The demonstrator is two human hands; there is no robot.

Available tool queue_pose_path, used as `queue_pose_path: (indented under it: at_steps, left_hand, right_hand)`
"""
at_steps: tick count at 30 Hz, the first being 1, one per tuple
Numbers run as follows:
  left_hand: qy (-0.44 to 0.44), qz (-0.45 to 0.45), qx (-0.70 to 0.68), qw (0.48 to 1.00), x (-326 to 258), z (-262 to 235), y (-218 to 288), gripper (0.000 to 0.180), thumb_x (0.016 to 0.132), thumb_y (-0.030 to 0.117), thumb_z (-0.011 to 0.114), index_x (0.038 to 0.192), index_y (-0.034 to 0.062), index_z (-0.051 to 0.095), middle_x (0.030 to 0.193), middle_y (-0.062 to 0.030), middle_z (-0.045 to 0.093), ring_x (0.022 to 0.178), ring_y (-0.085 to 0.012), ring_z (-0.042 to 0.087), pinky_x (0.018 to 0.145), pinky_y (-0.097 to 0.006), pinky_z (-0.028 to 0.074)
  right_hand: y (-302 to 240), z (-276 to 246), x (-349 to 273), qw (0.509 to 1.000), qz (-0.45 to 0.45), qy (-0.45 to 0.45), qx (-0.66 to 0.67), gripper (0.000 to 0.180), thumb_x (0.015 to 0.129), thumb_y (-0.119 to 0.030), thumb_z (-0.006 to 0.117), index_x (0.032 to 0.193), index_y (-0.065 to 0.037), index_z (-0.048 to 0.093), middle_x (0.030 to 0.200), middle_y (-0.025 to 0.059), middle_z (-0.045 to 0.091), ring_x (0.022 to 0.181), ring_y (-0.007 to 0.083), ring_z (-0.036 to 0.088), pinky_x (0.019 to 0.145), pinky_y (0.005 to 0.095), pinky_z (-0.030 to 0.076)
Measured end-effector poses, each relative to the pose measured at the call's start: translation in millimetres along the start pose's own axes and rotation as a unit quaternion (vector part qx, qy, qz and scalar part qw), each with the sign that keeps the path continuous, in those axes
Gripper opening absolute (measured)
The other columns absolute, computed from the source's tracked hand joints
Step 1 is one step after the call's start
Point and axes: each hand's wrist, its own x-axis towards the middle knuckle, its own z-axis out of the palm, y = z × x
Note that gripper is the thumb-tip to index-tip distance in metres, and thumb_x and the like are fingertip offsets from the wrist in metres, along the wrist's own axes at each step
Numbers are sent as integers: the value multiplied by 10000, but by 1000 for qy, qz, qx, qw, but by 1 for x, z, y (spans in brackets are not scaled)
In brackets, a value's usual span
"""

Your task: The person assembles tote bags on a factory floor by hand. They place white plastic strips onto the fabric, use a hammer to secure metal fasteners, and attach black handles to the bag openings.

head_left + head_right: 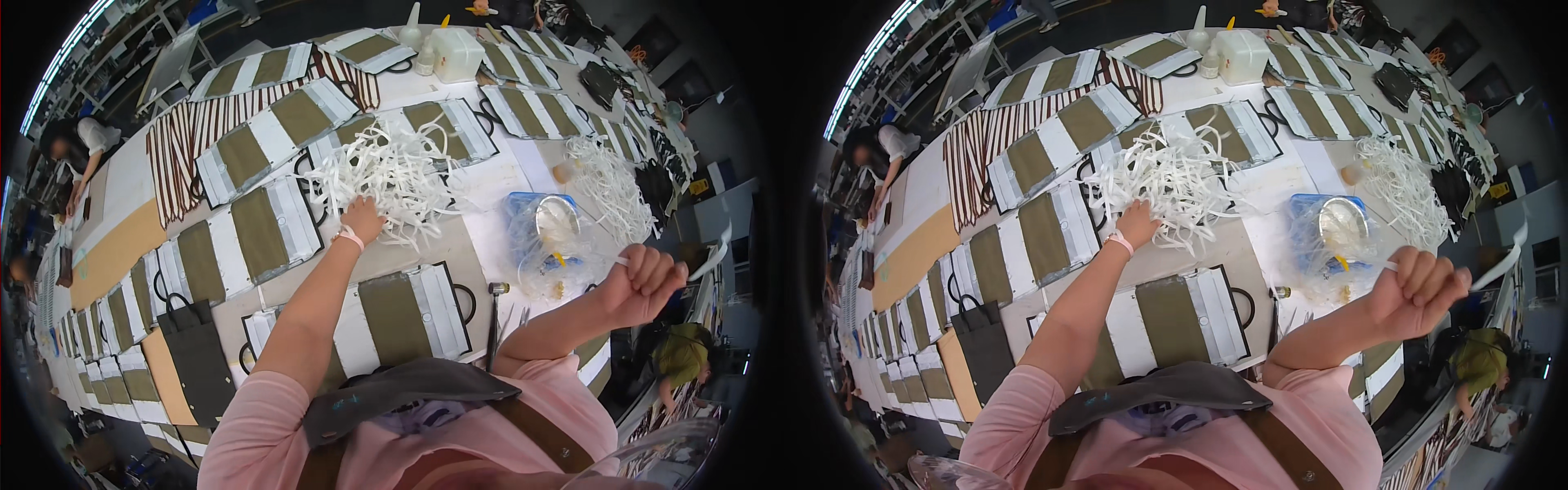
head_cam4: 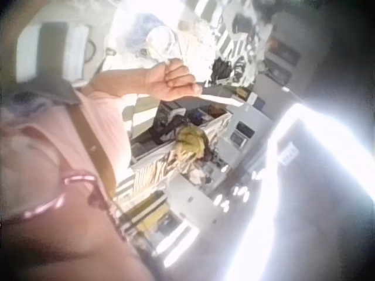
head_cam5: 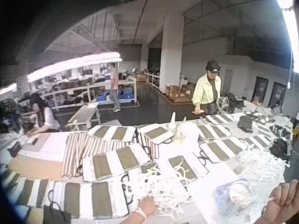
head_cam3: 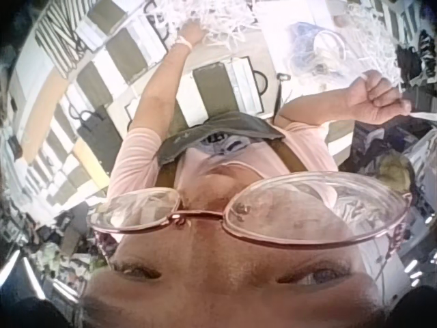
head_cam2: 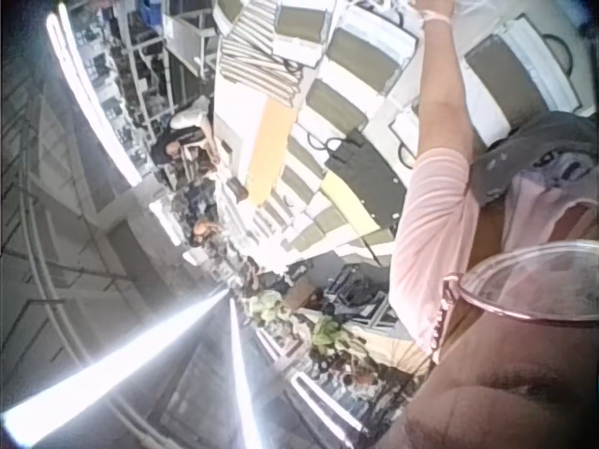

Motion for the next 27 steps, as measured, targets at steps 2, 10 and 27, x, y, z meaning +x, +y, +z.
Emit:
queue_pose_path:
  at_steps: [2, 10, 27]
  left_hand:
    - [93, 11, 76, 993, -19, 5, 12, 623, 863, 310, 619, 1368, 21, 397, 1421, -225, 381, 1291, -404, 390, 1058, -463, 339]
    - [-251, 150, -626, 723, -205, -38, 46, 656, 853, 331, 685, 1378, 48, 412, 1291, -86, 530, 1146, -177, 521, 928, -324, 427]
    - [306, -125, -792, 513, -424, -13, -57, 293, 939, 162, 588, 1134, -58, 578, 811, 0, 567, 733, -58, 530, 688, -191, 465]
  right_hand:
    - [9, 5, -10, 985, 105, 51, -129, 79, 945, -82, 516, 937, -30, 576, 550, -59, 346, 456, 45, 281, 447, 226, 215]
    - [61, 31, -155, 764, 644, 9, -43, 135, 937, -152, 564, 933, -25, 609, 607, -77, 413, 481, 12, 288, 453, 187, 214]
    - [31, 17, -207, 594, 682, -368, -214, 139, 880, -171, 623, 837, -42, 650, 687, -58, 561, 622, 26, 437, 563, 205, 362]
